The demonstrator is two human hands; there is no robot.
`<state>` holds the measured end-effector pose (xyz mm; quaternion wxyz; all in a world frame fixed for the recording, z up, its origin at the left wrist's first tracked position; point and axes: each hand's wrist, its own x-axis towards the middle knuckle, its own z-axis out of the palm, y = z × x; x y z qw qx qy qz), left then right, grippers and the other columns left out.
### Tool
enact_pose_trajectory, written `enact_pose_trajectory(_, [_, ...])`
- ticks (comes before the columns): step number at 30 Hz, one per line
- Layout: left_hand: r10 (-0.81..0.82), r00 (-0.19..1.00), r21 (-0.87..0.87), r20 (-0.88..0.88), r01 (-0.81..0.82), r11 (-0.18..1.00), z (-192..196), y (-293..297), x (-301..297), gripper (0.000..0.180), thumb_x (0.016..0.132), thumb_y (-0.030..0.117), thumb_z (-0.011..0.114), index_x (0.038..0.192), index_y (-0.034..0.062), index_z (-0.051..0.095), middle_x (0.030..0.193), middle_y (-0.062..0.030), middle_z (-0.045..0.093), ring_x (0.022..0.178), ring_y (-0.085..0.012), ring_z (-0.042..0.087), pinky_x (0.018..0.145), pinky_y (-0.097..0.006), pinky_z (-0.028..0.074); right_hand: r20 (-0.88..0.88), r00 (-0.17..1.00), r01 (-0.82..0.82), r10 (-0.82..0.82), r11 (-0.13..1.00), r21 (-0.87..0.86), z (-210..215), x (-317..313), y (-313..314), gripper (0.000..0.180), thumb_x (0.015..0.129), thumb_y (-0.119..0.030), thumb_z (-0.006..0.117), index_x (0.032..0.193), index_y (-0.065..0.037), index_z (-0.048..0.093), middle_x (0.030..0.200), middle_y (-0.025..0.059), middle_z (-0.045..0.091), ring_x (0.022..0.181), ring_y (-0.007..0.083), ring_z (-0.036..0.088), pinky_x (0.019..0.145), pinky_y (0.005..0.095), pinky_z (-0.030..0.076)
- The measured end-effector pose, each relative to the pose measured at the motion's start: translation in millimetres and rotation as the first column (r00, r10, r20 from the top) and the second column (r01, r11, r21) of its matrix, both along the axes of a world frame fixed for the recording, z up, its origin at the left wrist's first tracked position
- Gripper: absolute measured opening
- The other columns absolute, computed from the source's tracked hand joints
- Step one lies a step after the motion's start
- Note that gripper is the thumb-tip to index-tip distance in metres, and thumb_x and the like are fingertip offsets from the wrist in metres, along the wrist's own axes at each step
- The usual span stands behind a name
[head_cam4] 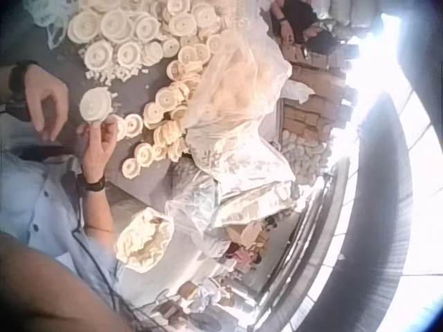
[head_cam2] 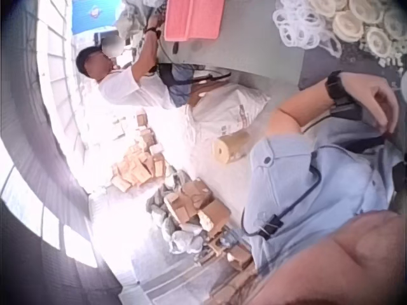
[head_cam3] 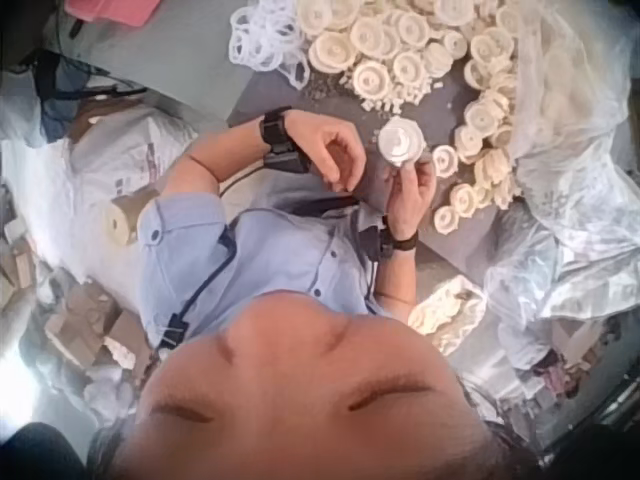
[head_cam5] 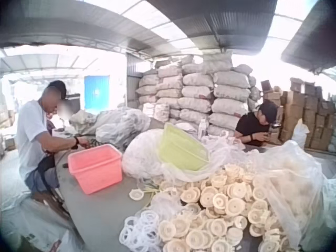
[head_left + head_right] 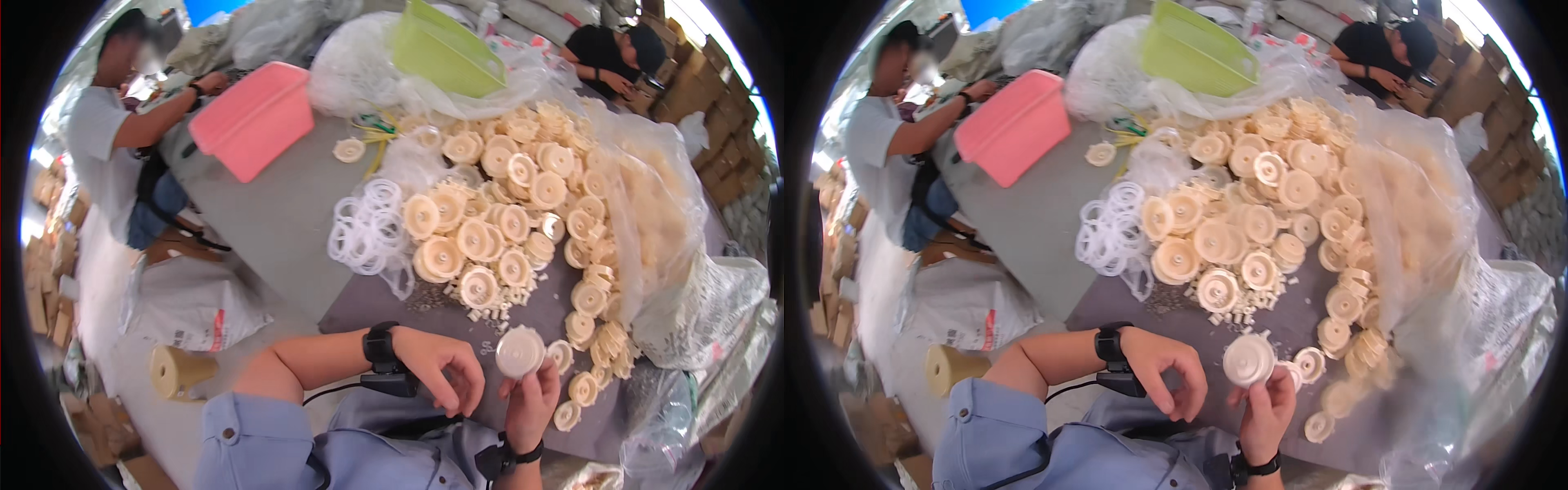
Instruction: The person is manually assembling small white plastic components by attaching circular rings to base pieces and placing finished units into a bag.
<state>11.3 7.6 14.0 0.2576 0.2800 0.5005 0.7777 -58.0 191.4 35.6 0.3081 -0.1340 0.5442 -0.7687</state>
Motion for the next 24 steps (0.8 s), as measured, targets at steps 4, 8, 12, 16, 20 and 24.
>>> enact_pose_trajectory(4, [0.403, 0.914, -0.245, -0.046, -0.401, 0.883, 17, -34, 48, 0.019, 0.076, 0.015, 0.061, 0.088, 0.0, 0.059, 0.077, -0.0061, 0.06, 0.068, -0.012, 0.056, 0.061, -0.024, 0.044, 0.168, 0.942, -0.288, 0.29, 0.957, -0.035, -23, 19, 9, 0.015, 0.081, -0.01, 0.053, 0.089, 0.0, 0.045, 0.071, 0.0098, 0.057, 0.059, 0.0161, 0.056, 0.055, 0.025, 0.045])
enact_pose_trajectory(8, [0.925, 0.269, -0.511, -0.269, -0.854, 0.1, 28, -71, 78, 0.011, 0.076, 0.01, 0.058, 0.084, 0.0028, 0.058, 0.077, -0.0024, 0.058, 0.066, -0.0079, 0.054, 0.059, -0.022, 0.043, 0.243, 0.881, -0.417, 0.406, 0.909, -0.006, -35, 27, 4, 0.014, 0.081, -0.009, 0.053, 0.089, 0.0, 0.047, 0.072, 0.0088, 0.057, 0.059, 0.0136, 0.056, 0.056, 0.0236, 0.044])
enact_pose_trajectory(12, [0.597, 0.022, -0.453, -0.802, -0.674, -0.583, 26, -122, 86, 0.016, 0.074, 0.007, 0.054, 0.089, 0.0051, 0.058, 0.095, -0.0059, 0.054, 0.072, -0.0126, 0.054, 0.063, -0.023, 0.044, 0.251, 0.895, -0.37, 0.369, 0.928, -0.044, -49, 20, -3, 0.014, 0.081, -0.009, 0.053, 0.09, 0.0, 0.047, 0.072, 0.0081, 0.056, 0.058, 0.0134, 0.054, 0.055, 0.0236, 0.044])
enact_pose_trajectory(16, [0.32, 0.229, -0.39, -0.919, -0.644, -0.659, 7, -154, 84, 0.023, 0.072, 0.006, 0.052, 0.094, 0.0088, 0.056, 0.103, -0.0071, 0.049, 0.076, -0.0191, 0.054, 0.067, -0.028, 0.045, 0.3, 0.884, -0.355, 0.359, 0.932, -0.07, -56, 19, -1, 0.012, 0.082, -0.007, 0.051, 0.09, 0.0, 0.046, 0.074, 0.0079, 0.056, 0.057, 0.0134, 0.054, 0.054, 0.0239, 0.043])
enact_pose_trajectory(20, [0.362, 0.51, -0.625, -0.78, -0.634, -0.456, 10, -172, 72, 0.02, 0.072, 0.008, 0.052, 0.092, 0.0105, 0.056, 0.098, -0.0048, 0.053, 0.078, -0.0212, 0.054, 0.071, -0.031, 0.044, 0.301, 0.894, -0.325, 0.332, 0.943, -0.074, -59, 18, -1, 0.011, 0.082, -0.006, 0.05, 0.09, 0.0, 0.046, 0.075, 0.0078, 0.056, 0.057, 0.0133, 0.054, 0.054, 0.0235, 0.043])
enact_pose_trajectory(24, [0.377, 0.593, -0.702, -0.711, -0.574, -0.421, 21, -169, 71, 0.016, 0.071, 0.011, 0.054, 0.086, 0.0085, 0.056, 0.09, -0.0039, 0.055, 0.074, -0.0191, 0.054, 0.067, -0.029, 0.045, 0.27, 0.9, -0.335, 0.342, 0.939, -0.072, -60, 18, 0, 0.011, 0.082, -0.006, 0.05, 0.09, 0.0, 0.046, 0.076, 0.0079, 0.056, 0.057, 0.0132, 0.054, 0.054, 0.0233, 0.043])
